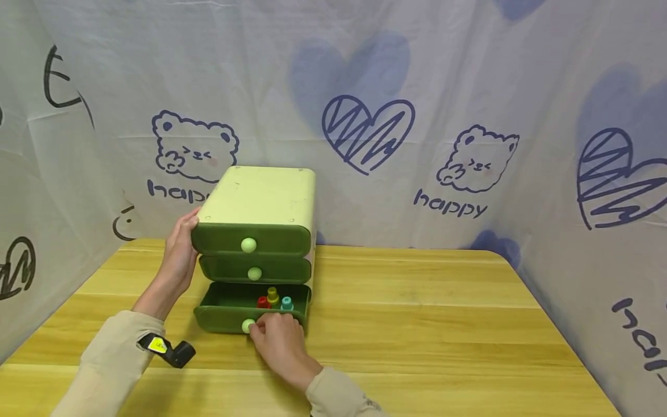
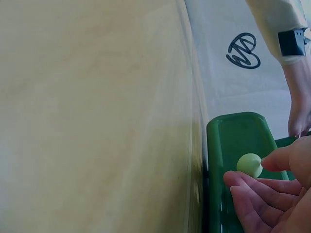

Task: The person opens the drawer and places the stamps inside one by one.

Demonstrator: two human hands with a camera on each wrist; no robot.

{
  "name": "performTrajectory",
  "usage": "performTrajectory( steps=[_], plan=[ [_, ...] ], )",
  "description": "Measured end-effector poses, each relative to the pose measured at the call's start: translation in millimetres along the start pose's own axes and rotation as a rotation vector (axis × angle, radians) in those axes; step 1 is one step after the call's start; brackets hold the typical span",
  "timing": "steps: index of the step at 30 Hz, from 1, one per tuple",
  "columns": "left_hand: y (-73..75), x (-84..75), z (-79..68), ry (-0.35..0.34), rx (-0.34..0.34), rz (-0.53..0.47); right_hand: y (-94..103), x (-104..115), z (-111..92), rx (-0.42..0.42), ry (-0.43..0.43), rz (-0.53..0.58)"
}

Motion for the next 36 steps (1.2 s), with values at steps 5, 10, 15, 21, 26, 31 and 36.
performTrajectory(
  steps=[5, 10, 15, 21, 26, 31, 36],
  plan=[
    [0.4, -0.7, -0.5, 0.004, 0.002, 0.001, -1.0, -5.3, 5.9, -0.018, -0.022, 0.012],
    [0.1, -0.8, -1.0, 0.005, 0.005, -0.004, -1.8, -11.6, 12.4, -0.054, -0.025, -0.02],
    [-0.5, -1.0, -1.2, 0.002, 0.003, -0.01, -1.3, -16.3, 19.9, -0.094, -0.021, -0.079],
    [-1.9, -0.3, -1.3, 0.005, 0.008, -0.004, 1.0, -21.9, 28.5, -0.12, -0.056, -0.125],
    [-3.5, 0.6, -1.7, 0.009, 0.008, 0.006, 1.7, -26.9, 33.6, -0.109, -0.095, -0.11],
    [-5.2, -0.1, -1.3, 0.005, 0.007, 0.006, 2.5, -29.5, 35.3, -0.104, -0.102, -0.095],
    [-5.3, -0.7, -0.3, 0.0, 0.004, 0.005, 2.6, -30.0, 36.3, -0.103, -0.09, -0.094]
  ],
)
Point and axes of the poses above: each hand's wrist, its own z-axis towards the middle knuckle, its own y-axis out of the back of the hand, x = y × z, the point moved 7 cm from there along z, towards the middle knuckle, and after that the axes turned 10 degrees about z, right-handed, at the moved point
